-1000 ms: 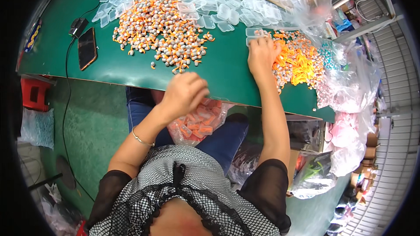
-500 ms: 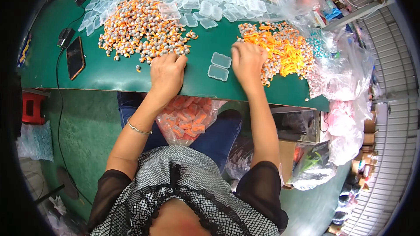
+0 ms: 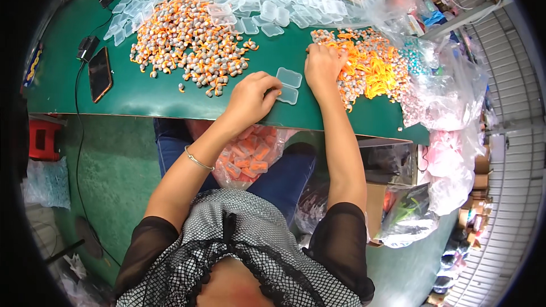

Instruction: The person is manually sorting small toy components and placing them into clear plastic containers.

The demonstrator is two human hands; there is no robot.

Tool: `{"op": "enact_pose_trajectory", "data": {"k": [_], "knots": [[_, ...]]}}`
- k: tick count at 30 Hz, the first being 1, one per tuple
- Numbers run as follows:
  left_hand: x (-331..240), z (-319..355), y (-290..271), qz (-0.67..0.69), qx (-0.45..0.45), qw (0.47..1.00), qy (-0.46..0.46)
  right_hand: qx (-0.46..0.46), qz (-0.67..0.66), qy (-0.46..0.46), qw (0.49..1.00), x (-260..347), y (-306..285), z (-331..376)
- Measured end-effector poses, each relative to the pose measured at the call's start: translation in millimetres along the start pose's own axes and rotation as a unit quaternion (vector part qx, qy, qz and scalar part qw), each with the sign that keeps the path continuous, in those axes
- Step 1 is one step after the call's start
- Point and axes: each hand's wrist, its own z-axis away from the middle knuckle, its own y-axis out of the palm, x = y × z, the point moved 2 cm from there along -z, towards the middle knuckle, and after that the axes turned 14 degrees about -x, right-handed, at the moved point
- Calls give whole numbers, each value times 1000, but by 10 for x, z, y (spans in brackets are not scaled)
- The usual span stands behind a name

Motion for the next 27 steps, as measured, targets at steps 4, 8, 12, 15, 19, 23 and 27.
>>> {"op": "enact_pose_trajectory", "data": {"k": [4, 8, 12, 15, 19, 23, 27], "knots": [[5, 33, 58, -1, 1, 1000, -1, 34, -32, 46, 998, -15, 29, -27], [8, 54, 45, -1, -7, 1000, -14, 2, -31, 32, 999, 25, 71, -43], [-10, 67, 74, -22, -20, 999, -16, 28, -44, 49, 997, 38, 131, -75], [-7, 84, 108, -21, -31, 999, 1, -12, -77, 91, 993, 61, -44, -86], [-10, 107, 127, -33, -40, 998, 25, 66, -238, 192, 950, 145, -520, 54], [-4, 124, 107, -42, -50, 997, 29, 148, -317, 257, 901, 393, -920, 238], [-19, 113, 113, -56, -16, 998, 36, 117, -262, 187, 939, 466, -964, 350]]}}
